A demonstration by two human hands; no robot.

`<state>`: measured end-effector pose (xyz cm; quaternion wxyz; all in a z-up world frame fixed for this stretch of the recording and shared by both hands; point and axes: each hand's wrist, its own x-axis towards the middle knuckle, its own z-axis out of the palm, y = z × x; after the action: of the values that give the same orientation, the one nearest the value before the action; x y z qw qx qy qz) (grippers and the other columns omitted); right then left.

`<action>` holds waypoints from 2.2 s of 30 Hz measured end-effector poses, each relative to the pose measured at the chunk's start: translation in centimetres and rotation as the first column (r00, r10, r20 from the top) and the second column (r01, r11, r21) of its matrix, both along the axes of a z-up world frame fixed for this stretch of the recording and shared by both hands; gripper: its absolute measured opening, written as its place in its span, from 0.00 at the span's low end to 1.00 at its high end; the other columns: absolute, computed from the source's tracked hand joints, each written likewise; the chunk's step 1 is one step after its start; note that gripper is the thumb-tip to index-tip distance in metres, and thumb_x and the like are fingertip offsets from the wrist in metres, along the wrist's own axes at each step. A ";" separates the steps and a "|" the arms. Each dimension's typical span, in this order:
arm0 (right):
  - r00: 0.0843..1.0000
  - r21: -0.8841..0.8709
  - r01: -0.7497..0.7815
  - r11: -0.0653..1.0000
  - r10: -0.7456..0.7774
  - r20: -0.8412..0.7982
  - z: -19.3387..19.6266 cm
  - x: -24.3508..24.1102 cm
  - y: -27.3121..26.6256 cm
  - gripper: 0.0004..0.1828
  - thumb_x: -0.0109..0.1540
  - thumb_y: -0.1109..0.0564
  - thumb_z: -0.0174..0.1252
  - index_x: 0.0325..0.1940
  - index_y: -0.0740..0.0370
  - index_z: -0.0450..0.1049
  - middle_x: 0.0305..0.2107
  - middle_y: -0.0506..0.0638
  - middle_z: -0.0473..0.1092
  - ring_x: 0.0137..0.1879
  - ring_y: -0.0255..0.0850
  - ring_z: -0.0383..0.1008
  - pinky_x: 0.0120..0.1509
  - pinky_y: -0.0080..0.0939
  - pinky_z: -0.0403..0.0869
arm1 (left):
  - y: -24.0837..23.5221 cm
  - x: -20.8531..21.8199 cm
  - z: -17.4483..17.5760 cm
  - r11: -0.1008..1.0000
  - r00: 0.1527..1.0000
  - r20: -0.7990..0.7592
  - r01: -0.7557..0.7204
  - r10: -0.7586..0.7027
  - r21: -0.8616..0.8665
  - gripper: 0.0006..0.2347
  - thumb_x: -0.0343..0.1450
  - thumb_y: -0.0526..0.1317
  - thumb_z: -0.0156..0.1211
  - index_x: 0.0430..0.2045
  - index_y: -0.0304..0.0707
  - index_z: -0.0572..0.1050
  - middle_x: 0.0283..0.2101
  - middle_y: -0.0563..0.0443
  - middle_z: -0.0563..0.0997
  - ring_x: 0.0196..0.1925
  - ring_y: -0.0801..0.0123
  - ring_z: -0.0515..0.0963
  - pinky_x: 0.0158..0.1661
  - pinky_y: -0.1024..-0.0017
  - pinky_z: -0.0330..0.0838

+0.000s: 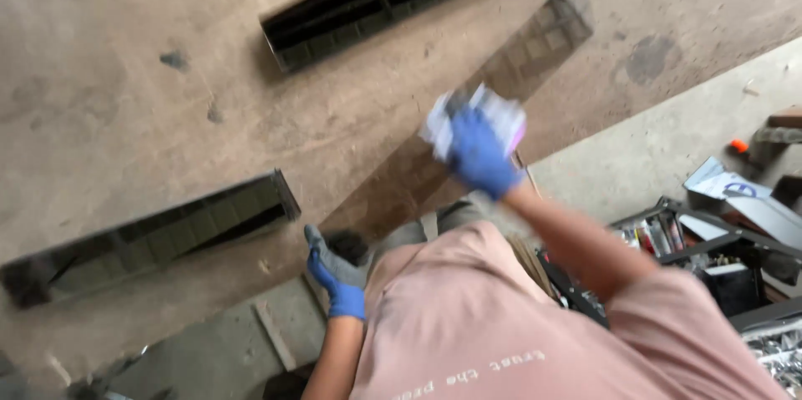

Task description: Cleaning long reflective strips with a cloth

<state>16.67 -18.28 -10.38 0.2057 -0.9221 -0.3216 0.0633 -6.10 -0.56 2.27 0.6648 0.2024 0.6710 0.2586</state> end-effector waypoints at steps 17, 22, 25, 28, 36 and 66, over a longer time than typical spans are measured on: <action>0.991 0.158 -0.125 0.979 0.130 -0.020 -3.1 -1.0 0.8 0.38 0.70 0.35 0.26 0.63 0.62 0.70 0.53 0.62 0.68 0.61 0.62 0.69 0.64 0.59 0.70 | 7.1 -9.5 -12.3 0.936 0.946 -0.069 0.323 -0.316 0.138 0.13 0.76 0.39 0.48 0.46 0.29 0.77 0.55 0.40 0.77 0.56 0.60 0.75 0.64 0.58 0.58; 0.960 -0.406 0.254 0.878 -0.176 0.218 -6.4 8.4 -1.2 0.28 0.74 0.52 0.40 0.70 0.79 0.54 0.59 0.72 0.58 0.61 0.61 0.56 0.66 0.55 0.57 | 6.5 -8.4 -11.6 0.977 0.982 -0.029 0.189 -0.187 0.103 0.16 0.75 0.52 0.52 0.42 0.37 0.73 0.43 0.49 0.76 0.38 0.69 0.77 0.40 0.68 0.75; 0.972 -0.279 0.077 0.957 -0.010 0.235 -2.9 0.1 2.8 0.36 0.71 0.43 0.48 0.70 0.78 0.57 0.59 0.74 0.56 0.62 0.63 0.53 0.67 0.58 0.52 | 8.1 -7.2 -10.5 0.978 0.978 -0.021 0.207 -0.206 0.038 0.22 0.75 0.58 0.54 0.21 0.40 0.80 0.21 0.45 0.81 0.19 0.60 0.79 0.23 0.61 0.79; 0.989 -0.073 -0.122 0.990 0.115 -0.093 -0.2 -2.3 3.7 0.45 0.68 0.44 0.54 0.79 0.73 0.45 0.75 0.74 0.41 0.82 0.65 0.37 0.84 0.61 0.38 | 8.6 -8.4 -11.9 0.985 0.985 -0.005 0.175 -0.175 0.007 0.14 0.75 0.55 0.54 0.41 0.48 0.79 0.26 0.47 0.81 0.24 0.61 0.79 0.29 0.59 0.79; 0.927 -0.245 0.328 0.912 -0.361 -0.105 -3.6 14.5 -3.9 0.39 0.61 0.72 0.38 0.79 0.74 0.42 0.74 0.74 0.49 0.78 0.67 0.43 0.82 0.56 0.42 | 8.4 -7.1 -8.2 0.962 0.958 -0.094 0.268 -0.271 -0.044 0.26 0.75 0.61 0.51 0.18 0.39 0.79 0.22 0.44 0.82 0.20 0.56 0.80 0.21 0.57 0.78; 0.985 0.036 0.168 0.985 -0.169 0.031 -3.0 -1.5 3.6 0.31 0.70 0.43 0.52 0.56 0.79 0.67 0.40 0.71 0.70 0.46 0.63 0.69 0.62 0.60 0.67 | 8.9 -6.0 -7.7 0.982 0.972 -0.140 0.181 -0.187 -0.055 0.28 0.71 0.57 0.48 0.69 0.59 0.66 0.70 0.59 0.73 0.64 0.58 0.77 0.58 0.51 0.72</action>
<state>15.20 -14.65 -13.39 0.2203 -0.9433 -0.2470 0.0245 -12.11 8.33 -5.43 0.6395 0.2682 0.7010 0.1664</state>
